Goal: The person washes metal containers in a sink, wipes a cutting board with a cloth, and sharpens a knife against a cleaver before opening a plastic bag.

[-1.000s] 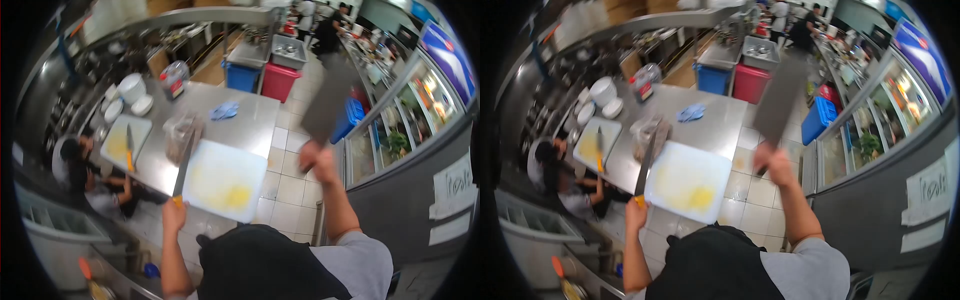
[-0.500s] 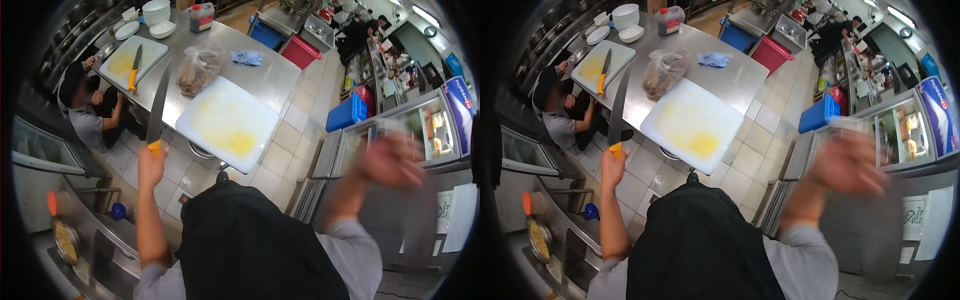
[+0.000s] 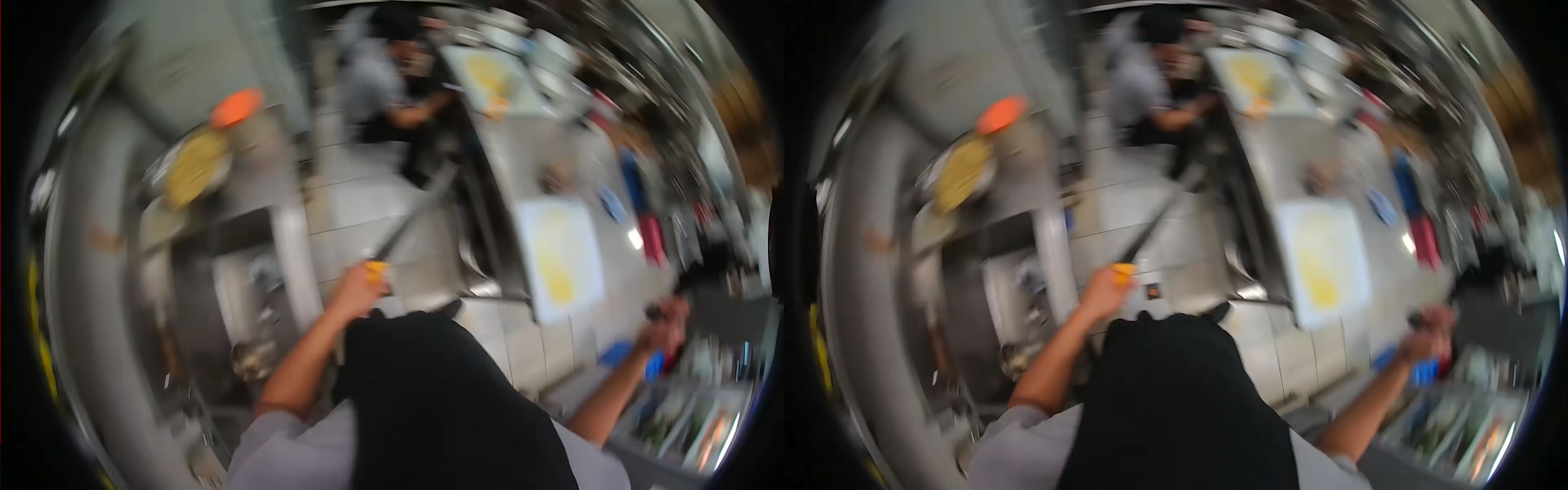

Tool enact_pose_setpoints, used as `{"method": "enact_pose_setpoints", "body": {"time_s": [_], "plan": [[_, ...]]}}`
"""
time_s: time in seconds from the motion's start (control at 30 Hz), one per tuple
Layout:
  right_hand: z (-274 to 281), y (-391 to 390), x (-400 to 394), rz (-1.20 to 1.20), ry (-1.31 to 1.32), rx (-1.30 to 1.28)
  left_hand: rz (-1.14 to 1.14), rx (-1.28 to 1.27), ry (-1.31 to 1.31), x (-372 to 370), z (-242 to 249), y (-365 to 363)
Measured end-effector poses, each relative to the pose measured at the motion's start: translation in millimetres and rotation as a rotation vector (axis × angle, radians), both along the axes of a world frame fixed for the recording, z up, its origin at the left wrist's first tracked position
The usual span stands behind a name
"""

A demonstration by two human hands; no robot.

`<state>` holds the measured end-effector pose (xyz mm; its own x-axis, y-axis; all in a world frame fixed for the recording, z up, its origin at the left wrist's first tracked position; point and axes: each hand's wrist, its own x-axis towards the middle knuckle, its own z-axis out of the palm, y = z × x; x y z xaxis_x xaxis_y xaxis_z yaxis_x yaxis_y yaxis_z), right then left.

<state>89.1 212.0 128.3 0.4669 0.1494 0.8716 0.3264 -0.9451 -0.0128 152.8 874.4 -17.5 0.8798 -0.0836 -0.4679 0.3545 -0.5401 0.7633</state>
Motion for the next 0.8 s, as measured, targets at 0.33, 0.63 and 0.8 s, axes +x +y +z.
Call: {"method": "enact_pose_setpoints", "body": {"time_s": [0.33, 0.63, 0.8], "plan": [[-296, 32, 84, -0.428, 1.234, 1.449, 0.813, -0.541, -0.02, -194, -24, 160], [-257, 72, 130, -0.417, 1.29, 1.896, 1.3, -1.221, -0.687, -318, 76, 312], [-260, 76, 125, -0.421, 1.231, 1.835, 1.334, -1.733, -0.909, -361, 119, 406]]}}
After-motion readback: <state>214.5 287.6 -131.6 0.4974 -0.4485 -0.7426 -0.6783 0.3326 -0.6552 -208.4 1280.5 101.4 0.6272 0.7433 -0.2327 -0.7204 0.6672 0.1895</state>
